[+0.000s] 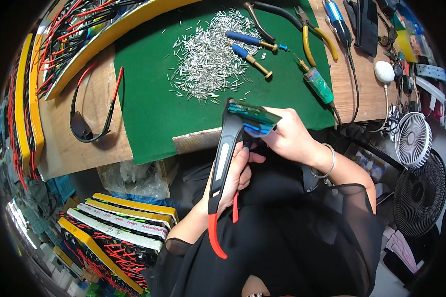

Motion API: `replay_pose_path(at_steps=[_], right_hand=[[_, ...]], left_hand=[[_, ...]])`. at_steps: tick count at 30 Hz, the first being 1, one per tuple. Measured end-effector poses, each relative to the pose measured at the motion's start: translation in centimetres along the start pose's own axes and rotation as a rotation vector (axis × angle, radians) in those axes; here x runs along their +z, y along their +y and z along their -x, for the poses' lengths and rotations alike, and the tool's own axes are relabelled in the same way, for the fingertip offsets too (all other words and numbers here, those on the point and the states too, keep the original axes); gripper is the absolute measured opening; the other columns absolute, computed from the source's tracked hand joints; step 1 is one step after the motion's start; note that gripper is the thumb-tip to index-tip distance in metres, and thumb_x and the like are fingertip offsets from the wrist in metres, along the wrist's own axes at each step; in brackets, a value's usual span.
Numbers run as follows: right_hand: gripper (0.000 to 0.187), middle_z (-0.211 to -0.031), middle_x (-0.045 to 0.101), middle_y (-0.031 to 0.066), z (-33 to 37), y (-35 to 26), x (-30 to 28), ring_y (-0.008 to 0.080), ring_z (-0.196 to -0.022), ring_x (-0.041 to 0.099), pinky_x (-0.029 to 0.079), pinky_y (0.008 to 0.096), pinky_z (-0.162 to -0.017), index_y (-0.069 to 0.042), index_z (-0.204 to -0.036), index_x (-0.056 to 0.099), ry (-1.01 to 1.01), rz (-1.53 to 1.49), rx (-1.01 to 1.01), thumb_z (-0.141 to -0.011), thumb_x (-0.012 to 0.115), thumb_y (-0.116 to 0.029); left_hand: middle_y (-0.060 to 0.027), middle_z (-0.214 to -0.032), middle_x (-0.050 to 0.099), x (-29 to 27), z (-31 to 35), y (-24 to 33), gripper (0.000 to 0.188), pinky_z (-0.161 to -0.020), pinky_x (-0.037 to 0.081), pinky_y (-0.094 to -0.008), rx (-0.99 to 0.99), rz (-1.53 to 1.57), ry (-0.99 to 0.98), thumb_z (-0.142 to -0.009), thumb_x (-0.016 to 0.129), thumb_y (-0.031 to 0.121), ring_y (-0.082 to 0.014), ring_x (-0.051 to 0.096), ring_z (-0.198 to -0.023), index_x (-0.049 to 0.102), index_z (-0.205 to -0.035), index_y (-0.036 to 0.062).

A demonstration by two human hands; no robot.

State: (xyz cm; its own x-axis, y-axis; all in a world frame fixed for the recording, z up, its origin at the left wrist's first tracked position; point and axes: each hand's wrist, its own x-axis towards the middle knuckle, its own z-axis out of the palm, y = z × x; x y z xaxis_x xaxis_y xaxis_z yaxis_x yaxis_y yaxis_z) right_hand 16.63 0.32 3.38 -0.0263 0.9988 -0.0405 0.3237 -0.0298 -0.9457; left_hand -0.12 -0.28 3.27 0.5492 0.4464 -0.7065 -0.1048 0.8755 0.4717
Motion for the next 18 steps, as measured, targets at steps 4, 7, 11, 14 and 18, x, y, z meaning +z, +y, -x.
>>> replay_pose_path(at_steps=[4,7,11,14,18], right_hand=[[0.010,-0.070,0.058,0.0156,0.7,0.8,0.2,0.0329,-0.063,0.058,0.045,0.0367,-0.054,-0.001,-0.086,0.057,-0.041,0.076,-0.032,-0.081,0.055,-0.010],[0.013,-0.073,0.058,0.0169,1.1,0.2,-0.5,0.0329,-0.066,0.058,0.046,0.0364,-0.056,-0.001,-0.090,0.056,-0.110,0.143,-0.010,-0.080,0.056,-0.010],[0.029,-0.088,0.058,0.0165,1.1,-1.0,-3.4,0.0307,-0.075,0.059,0.047,0.0361,-0.066,0.000,-0.102,0.055,-0.266,0.220,0.030,-0.078,0.060,-0.014],[0.036,-0.090,0.056,0.0141,0.8,-1.3,-7.5,0.0295,-0.084,0.055,0.044,0.0356,-0.076,0.001,-0.107,0.053,-0.010,0.465,-0.097,-0.077,0.063,-0.015],[0.044,-0.093,0.049,0.0168,-0.1,1.9,-9.2,0.0314,-0.086,0.049,0.042,0.0387,-0.077,0.000,-0.111,0.048,0.275,1.009,-0.053,-0.076,0.065,-0.020]], left_hand=[[-0.0050,-0.075,0.060,0.1,-0.6,-0.4,0.025,-0.037,0.024,-0.0169,-0.035,-0.035,0.000,-0.094,0.040,0.027,-0.0031,0.032,-0.041,0.052,-0.093,0.0059],[-0.0061,-0.074,0.060,-0.3,-1.3,-1.0,0.026,-0.037,0.026,-0.0166,-0.067,-0.089,-0.011,-0.094,0.040,0.025,-0.0036,0.036,-0.042,0.052,-0.093,0.0022],[-0.0056,-0.075,0.060,-0.4,-1.3,-1.3,0.024,-0.038,0.027,-0.0159,-0.028,-0.146,0.020,-0.094,0.040,0.022,-0.0028,0.036,-0.044,0.053,-0.094,0.0006],[-0.0049,-0.075,0.060,-1.0,-1.1,-1.5,0.025,-0.038,0.027,-0.0161,-0.057,-0.118,0.054,-0.094,0.041,0.022,-0.0025,0.036,-0.044,0.053,-0.094,0.0006],[-0.0036,-0.075,0.059,-0.6,-1.3,-1.2,0.025,-0.038,0.027,-0.0164,-0.055,-0.081,0.014,-0.094,0.041,0.024,-0.0022,0.035,-0.045,0.052,-0.094,0.0013]])
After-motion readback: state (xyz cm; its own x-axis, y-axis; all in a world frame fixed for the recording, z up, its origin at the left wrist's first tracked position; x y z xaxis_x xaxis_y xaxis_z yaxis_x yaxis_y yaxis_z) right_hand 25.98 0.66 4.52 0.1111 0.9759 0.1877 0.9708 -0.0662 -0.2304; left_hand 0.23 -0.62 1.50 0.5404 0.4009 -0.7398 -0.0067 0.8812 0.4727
